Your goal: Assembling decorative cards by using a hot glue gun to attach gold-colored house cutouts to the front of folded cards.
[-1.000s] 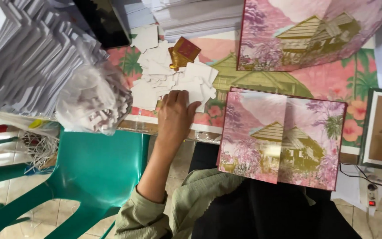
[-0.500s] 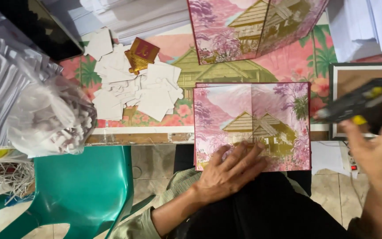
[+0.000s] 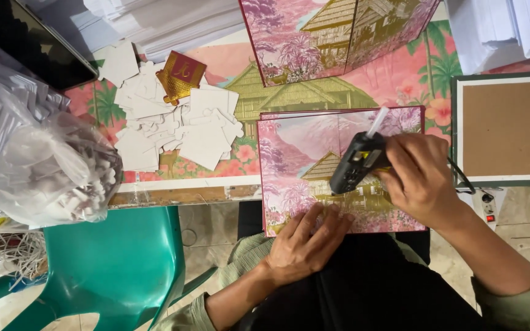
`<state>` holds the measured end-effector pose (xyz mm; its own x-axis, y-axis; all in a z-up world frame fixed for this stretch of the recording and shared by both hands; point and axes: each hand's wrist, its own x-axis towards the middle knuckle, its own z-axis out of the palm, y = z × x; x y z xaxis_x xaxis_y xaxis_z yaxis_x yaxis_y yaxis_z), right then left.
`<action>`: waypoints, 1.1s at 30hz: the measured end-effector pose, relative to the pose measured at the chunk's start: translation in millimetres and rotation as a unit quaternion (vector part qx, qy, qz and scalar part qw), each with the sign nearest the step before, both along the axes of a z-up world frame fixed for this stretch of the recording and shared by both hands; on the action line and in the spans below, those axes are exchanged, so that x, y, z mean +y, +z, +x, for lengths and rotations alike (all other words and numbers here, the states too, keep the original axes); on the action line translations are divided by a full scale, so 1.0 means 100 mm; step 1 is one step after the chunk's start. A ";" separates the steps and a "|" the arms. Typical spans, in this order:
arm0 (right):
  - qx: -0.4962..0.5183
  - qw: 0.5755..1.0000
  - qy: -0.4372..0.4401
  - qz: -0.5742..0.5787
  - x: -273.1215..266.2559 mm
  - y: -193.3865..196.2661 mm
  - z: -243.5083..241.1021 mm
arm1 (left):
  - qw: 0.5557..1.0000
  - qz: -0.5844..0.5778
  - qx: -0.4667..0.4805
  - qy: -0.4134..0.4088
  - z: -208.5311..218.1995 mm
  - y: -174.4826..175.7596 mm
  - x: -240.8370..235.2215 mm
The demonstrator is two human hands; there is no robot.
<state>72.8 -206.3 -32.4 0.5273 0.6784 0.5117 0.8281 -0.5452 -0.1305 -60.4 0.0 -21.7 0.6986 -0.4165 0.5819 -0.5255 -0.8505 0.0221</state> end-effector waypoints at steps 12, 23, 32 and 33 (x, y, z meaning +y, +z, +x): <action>-0.036 0.998 0.002 0.045 0.01 -0.08 0.19 | 1.000 0.005 -0.007 -0.006 0.03 0.03 0.02; -0.146 0.988 -0.032 0.028 -0.04 0.34 0.17 | 0.981 -0.168 0.080 -0.063 0.13 -0.01 0.29; 0.281 0.711 -0.642 0.056 -1.89 -0.86 0.23 | 0.925 -0.144 0.148 0.318 0.41 -0.17 1.33; 0.193 0.815 -0.541 0.076 -1.74 -0.66 0.21 | 0.931 -0.142 0.148 0.303 0.43 -0.14 1.35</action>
<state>94.0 -380.4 -98.5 0.9165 -0.3460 0.2006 -0.2449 -0.8821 -0.4024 -17.6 134.8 -35.5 0.9024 0.2479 0.3525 0.1146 -0.9266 0.3582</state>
